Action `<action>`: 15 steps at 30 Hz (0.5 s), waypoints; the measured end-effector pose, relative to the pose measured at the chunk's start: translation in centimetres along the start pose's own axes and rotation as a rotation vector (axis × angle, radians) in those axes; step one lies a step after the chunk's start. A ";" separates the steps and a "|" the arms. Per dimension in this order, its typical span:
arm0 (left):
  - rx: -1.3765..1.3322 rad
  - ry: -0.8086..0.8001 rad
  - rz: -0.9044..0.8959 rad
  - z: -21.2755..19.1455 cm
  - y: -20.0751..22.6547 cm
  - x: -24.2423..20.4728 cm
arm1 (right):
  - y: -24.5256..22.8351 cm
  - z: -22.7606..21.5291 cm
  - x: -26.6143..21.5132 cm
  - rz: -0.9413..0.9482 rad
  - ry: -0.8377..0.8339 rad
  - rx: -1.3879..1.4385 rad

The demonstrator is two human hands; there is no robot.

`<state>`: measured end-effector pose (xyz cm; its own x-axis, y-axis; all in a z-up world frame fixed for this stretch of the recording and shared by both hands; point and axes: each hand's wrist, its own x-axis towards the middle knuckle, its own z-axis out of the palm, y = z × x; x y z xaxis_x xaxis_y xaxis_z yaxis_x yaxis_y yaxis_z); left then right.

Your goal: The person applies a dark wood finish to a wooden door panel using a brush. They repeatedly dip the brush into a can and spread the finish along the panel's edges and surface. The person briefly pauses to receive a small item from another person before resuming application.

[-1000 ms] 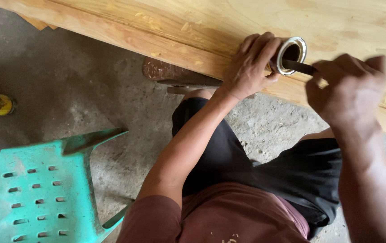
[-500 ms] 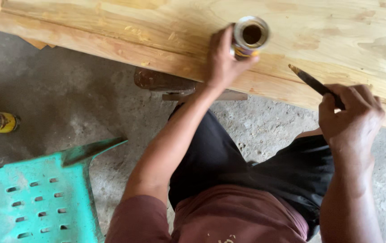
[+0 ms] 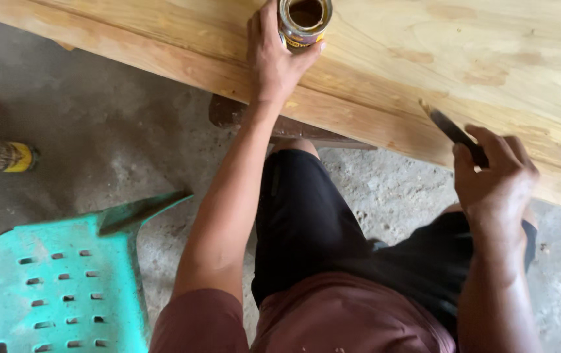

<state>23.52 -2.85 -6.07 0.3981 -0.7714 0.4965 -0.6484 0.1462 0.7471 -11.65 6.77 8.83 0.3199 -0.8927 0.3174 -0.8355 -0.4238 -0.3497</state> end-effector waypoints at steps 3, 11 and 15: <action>0.005 -0.054 0.038 -0.1 0.2 -0.3 | 0.1 0.9 0.2 0.049 -0.055 0.007; -0.004 -0.109 -0.005 0.0 -0.2 -0.6 | 0.9 0.2 0.1 0.020 -0.125 -0.132; 0.005 -0.193 0.043 0.5 -0.8 -1.0 | 0.7 -2.2 -0.6 -0.119 -0.123 -0.331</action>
<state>23.35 -2.51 -7.40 0.2388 -0.8688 0.4338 -0.6656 0.1789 0.7246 -13.43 7.36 10.30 0.4584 -0.8602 0.2234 -0.8818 -0.4715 -0.0061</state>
